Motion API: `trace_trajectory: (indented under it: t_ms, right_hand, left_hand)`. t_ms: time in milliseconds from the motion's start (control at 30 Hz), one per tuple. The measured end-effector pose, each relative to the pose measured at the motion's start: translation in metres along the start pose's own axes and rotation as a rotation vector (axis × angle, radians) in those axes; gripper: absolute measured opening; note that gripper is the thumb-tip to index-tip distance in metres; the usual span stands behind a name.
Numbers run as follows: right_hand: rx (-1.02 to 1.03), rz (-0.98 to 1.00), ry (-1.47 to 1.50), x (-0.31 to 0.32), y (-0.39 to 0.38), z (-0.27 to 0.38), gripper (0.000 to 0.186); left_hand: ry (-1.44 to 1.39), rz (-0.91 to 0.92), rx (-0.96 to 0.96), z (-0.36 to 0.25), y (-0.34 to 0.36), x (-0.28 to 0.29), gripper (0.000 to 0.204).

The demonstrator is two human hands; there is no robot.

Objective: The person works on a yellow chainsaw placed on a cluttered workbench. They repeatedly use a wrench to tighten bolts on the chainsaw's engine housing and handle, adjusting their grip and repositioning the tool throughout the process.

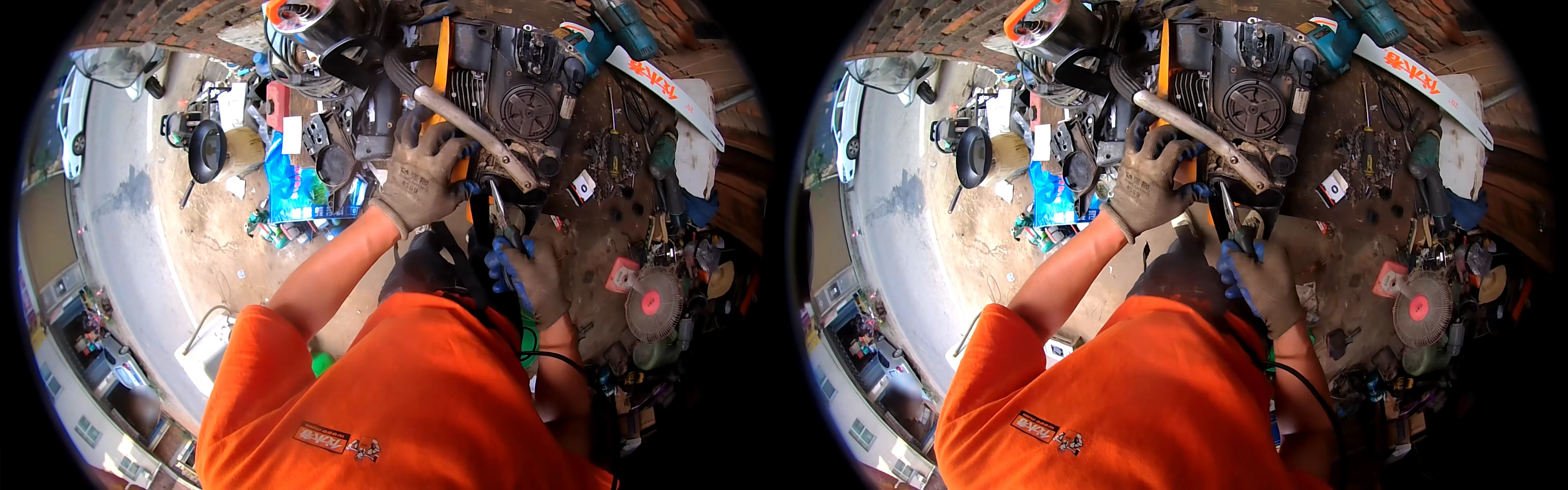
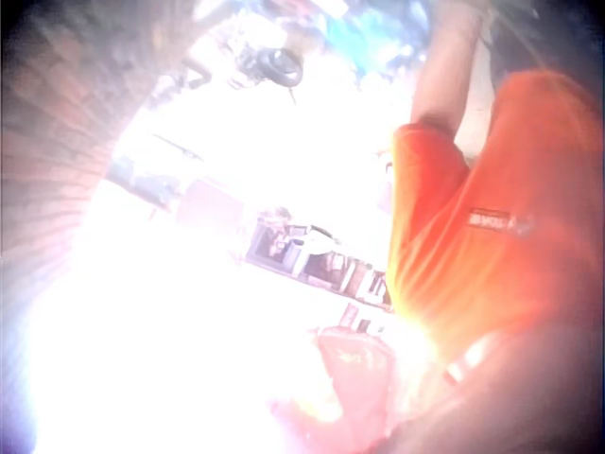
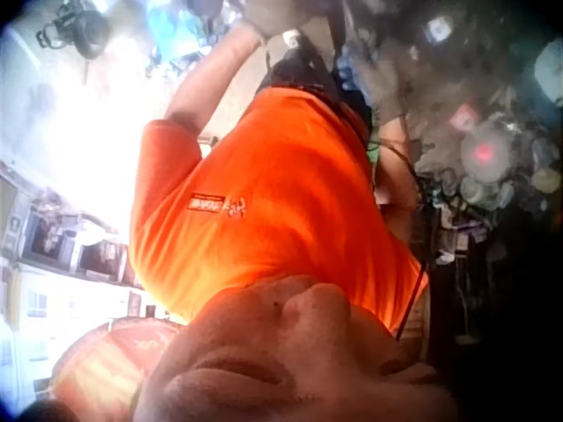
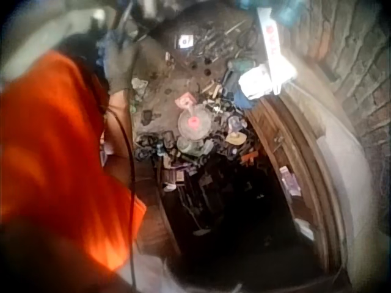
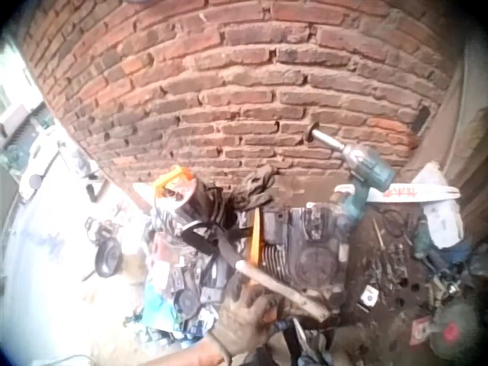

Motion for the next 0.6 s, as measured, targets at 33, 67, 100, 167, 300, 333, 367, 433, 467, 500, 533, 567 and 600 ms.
trace_trajectory:
  t_ms: [33, 67, 100, 167, 300, 333, 367, 433, 467, 500, 533, 567, 600]
  right_hand:
    - [0.045, 0.0, 0.008, 0.0, -0.001, -0.002, 0.021]
    - [0.085, -0.002, 0.014, 0.0, -0.005, -0.006, 0.021]
    - [0.121, -0.023, -0.039, 0.003, -0.008, -0.012, 0.021]
    - [0.2, -0.066, -0.145, 0.013, -0.013, -0.021, 0.021]
    - [0.597, -0.324, -0.888, 0.024, -0.011, -0.013, 0.022]
    - [0.633, -0.355, -0.964, 0.023, -0.013, -0.009, 0.023]
    - [0.669, -0.387, -1.041, 0.021, -0.014, -0.005, 0.023]
    - [0.672, -0.414, -1.084, 0.016, -0.014, -0.003, 0.024]
    - [0.674, -0.429, -1.108, 0.014, -0.014, -0.001, 0.025]
    - [0.679, -0.449, -1.113, 0.014, -0.015, -0.002, 0.025]
    - [0.685, -0.47, -1.117, 0.014, -0.014, -0.003, 0.026]
    - [0.689, -0.488, -1.12, 0.013, -0.014, -0.005, 0.027]
    - [0.698, -0.5, -1.128, 0.014, -0.013, -0.008, 0.027]
  left_hand:
    - [0.013, -0.001, -0.004, 0.001, 0.0, 0.001, 0.065]
    - [0.006, 0.034, -0.005, 0.003, 0.001, -0.001, 0.067]
    - [-0.006, 0.037, 0.007, 0.003, 0.0, -0.001, 0.067]
    - [-0.029, 0.036, 0.027, 0.001, -0.001, -0.001, 0.067]
    - [-0.019, 0.053, -0.024, 0.001, 0.002, 0.001, 0.065]
    - [-0.035, 0.065, -0.017, 0.002, 0.002, -0.001, 0.065]
    - [-0.05, 0.077, -0.011, 0.004, 0.002, -0.003, 0.065]
    - [-0.062, 0.077, 0.001, 0.004, 0.0, -0.003, 0.065]
    - [-0.06, 0.062, 0.006, 0.003, 0.0, -0.002, 0.065]
    - [-0.057, 0.048, 0.011, 0.002, 0.0, -0.001, 0.064]
    - [-0.061, 0.049, 0.006, 0.002, 0.001, -0.001, 0.064]
    - [-0.063, 0.052, 0.003, 0.002, 0.001, -0.001, 0.064]
    - [-0.065, 0.055, 0.0, 0.001, 0.001, 0.0, 0.064]
Point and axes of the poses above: each hand's wrist, its own y-axis towards the middle knuckle, its own x-axis out of the back of the hand, z = x × y, the point moved 5 cm from there along y, towards the middle knuckle, and after that the axes turned 2 degrees about y, right-handed, at the moved point
